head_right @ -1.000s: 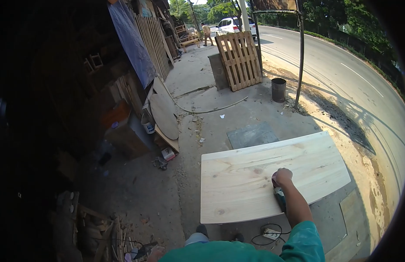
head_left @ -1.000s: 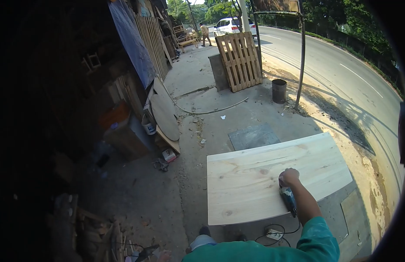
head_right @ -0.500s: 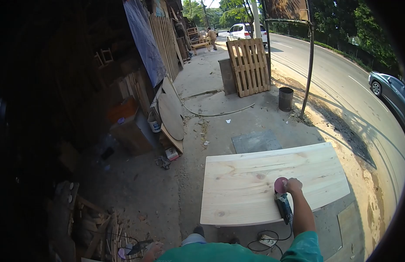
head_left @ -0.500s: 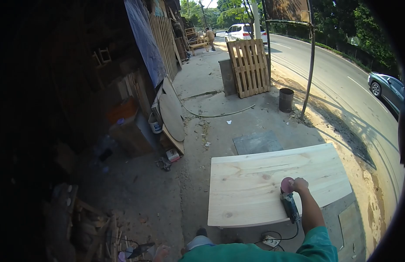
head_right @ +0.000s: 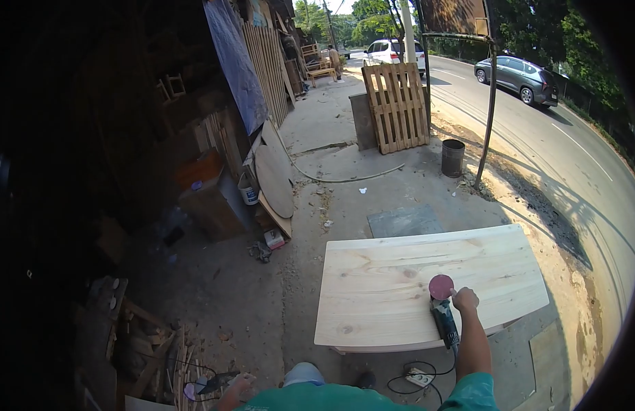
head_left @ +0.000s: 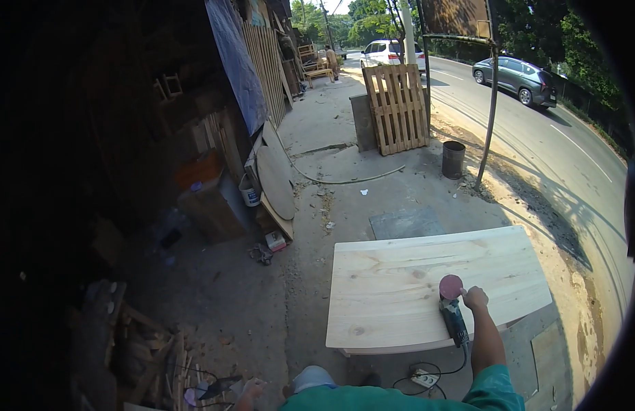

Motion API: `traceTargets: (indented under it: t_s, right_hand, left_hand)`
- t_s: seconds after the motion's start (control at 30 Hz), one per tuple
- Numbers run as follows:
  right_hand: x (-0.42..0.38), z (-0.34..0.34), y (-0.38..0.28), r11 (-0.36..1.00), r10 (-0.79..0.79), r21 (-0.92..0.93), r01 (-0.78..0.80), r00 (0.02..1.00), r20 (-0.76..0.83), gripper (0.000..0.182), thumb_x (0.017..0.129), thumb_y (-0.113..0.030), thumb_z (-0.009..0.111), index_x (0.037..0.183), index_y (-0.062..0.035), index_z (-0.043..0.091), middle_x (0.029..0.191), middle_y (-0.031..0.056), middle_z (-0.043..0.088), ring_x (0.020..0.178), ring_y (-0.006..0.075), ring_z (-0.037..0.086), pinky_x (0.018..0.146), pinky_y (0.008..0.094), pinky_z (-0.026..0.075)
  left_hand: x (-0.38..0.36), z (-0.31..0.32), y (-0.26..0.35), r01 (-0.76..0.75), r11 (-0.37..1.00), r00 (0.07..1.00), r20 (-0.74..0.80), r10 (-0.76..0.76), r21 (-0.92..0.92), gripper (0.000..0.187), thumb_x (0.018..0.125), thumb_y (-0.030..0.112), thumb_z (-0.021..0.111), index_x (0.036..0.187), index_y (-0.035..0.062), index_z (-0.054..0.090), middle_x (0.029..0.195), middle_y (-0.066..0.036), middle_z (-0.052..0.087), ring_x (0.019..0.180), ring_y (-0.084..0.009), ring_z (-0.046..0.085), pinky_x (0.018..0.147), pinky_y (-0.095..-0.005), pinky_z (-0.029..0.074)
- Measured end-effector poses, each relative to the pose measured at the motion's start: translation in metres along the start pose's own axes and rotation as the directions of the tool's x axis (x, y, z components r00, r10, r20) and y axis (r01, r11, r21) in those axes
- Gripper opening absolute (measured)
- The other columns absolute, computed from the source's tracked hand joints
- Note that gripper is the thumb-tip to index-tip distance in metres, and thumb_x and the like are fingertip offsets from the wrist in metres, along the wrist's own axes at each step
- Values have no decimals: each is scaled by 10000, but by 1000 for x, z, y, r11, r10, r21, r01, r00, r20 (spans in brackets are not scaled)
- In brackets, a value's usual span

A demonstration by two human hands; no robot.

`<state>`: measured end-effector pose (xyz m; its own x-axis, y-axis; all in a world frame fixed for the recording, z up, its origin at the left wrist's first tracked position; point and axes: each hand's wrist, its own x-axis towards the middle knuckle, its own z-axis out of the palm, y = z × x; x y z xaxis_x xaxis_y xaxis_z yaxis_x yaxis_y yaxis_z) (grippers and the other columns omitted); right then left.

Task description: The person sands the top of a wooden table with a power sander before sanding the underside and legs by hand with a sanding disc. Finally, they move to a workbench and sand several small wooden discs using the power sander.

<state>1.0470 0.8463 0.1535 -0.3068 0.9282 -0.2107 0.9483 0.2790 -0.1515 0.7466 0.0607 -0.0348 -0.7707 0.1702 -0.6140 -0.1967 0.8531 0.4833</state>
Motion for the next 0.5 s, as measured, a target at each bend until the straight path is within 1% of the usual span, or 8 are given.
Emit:
traceTargets:
  t_s: [0.1,0.17,0.23,0.27,0.3,0.33,0.4,0.5]
  right_hand:
    - [-23,27,28,994,34,106,-28,998,-59,585,930,-533,577,966,35,714,1013,264,702,993,410,679,856,498,540]
    - [-49,48,55,967,124,228,-112,991,-39,576,930,-509,583,946,52,711,1000,284,693,984,427,675,857,510,531]
    - [-71,98,103,973,88,226,-52,984,-153,538,932,-461,593,912,65,706,874,261,704,825,405,705,736,500,557]
    - [-99,95,111,838,237,474,-270,963,130,500,913,-419,627,884,75,697,822,256,697,692,382,709,616,472,565]
    - [-122,122,132,810,272,530,-250,962,37,452,921,-353,644,791,79,666,688,217,662,528,338,666,472,440,522]
    - [-151,127,144,735,359,529,-423,906,226,407,958,-311,628,729,25,597,616,147,594,514,277,625,439,424,478]
    - [-187,201,203,568,478,556,-607,793,377,346,947,-255,661,783,33,563,597,139,571,483,269,594,440,418,487]
    - [-281,222,233,514,553,459,-725,689,468,366,949,-289,646,776,21,558,594,126,558,496,262,590,464,420,491]
  left_hand:
    - [-8,3,-4,6,1000,1000,21,-6,6,346,879,368,708,1042,65,735,845,-96,720,680,-209,677,622,-362,546]
    - [-4,7,-8,19,1000,999,36,-19,-2,310,894,326,707,1050,58,728,866,-75,717,706,-189,676,617,-355,543]
    - [4,9,-15,26,1000,998,50,-26,-11,275,910,284,706,1058,52,720,888,-53,713,732,-169,676,612,-348,540]
    - [2,9,-15,19,1000,998,52,-19,-4,286,907,299,707,1061,59,724,891,-54,715,736,-169,678,619,-348,543]
    - [1,9,-10,13,1000,998,56,-13,2,297,904,315,707,1065,67,727,894,-55,718,739,-169,680,626,-347,545]
    - [0,8,-8,5,1000,998,58,-5,5,308,901,331,707,1069,74,730,896,-55,720,742,-170,682,633,-346,547]
    - [1,7,-11,-68,998,995,69,67,11,327,898,357,702,1076,85,734,891,-58,722,745,-172,685,637,-351,548]
    - [15,19,-43,-91,995,990,107,93,-28,345,893,372,698,1096,96,736,884,-73,727,750,-185,691,641,-355,551]
